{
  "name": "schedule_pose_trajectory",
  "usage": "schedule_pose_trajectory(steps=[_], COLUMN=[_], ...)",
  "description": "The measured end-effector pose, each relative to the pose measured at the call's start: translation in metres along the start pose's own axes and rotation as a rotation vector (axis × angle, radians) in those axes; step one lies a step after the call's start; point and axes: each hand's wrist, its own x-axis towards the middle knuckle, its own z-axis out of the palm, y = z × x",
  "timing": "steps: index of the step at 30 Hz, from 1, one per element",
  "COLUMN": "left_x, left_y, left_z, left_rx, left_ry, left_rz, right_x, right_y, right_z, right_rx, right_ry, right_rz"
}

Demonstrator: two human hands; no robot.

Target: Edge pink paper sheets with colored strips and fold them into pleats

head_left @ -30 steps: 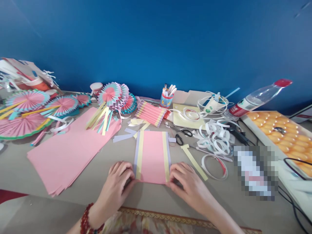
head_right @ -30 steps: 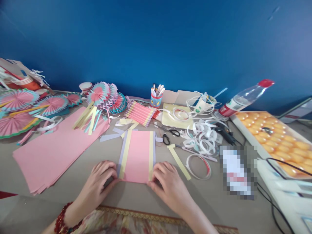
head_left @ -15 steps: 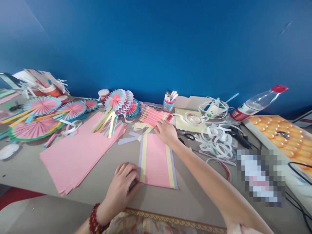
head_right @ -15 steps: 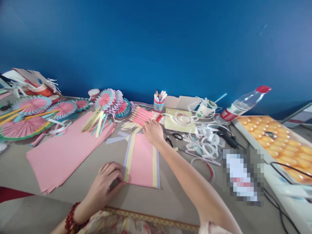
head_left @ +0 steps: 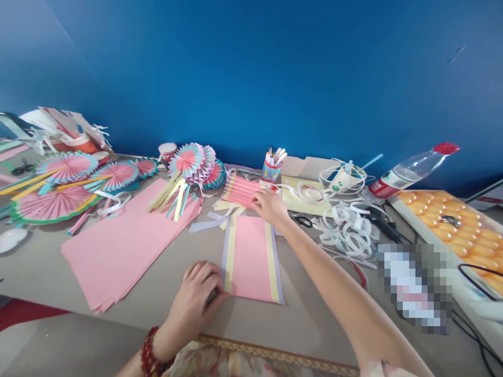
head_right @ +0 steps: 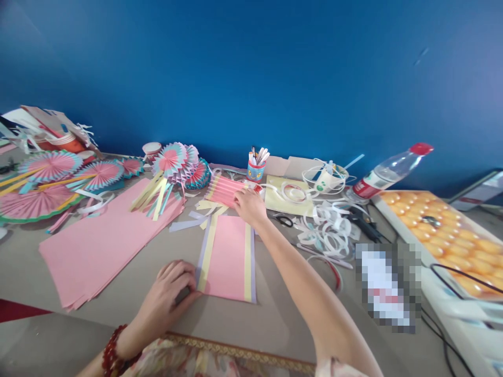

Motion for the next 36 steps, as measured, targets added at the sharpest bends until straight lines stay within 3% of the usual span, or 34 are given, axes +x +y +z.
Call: schedule_pose_trajectory(steps=[15, 20, 25, 28, 31, 36], left_x=[-0.001, -0.002, -0.001, -0.001, -0.005, -0.006], left_y=[-0.002, -0.001, 0.000, -0.001, -0.002, 0.000], left_z=[0.002, 0.002, 0.003, 0.003, 0.001, -0.024], left_rx=[-0.019, -0.032, -0.032, -0.035, -0.074, -0.196], left_ry=[-0.016, -0.011, -0.016, -0.027, -0.018, 0.072], left_rz=[-0.009, -0.012, -0.031, -0.035, -0.022, -0.104], right_x=[-0.002, -0.018, -0.045, -0.060, -0.074, -0.096], right_y=[-0.011, -0.011, -0.013, -0.014, -0.015, -0.022], right_z=[-0.002, -0.032, -0.072, -0.090, -0.101, -0.115], right_rx=[-0.037, -0.027, 0.190, 0.373, 0.557, 0.693], right_ry=[0.038, 0.140, 0.270, 0.193, 0.037, -0.130], right_rz=[-0.077, -0.085, -0.180, -0.153, -0.029, -0.005])
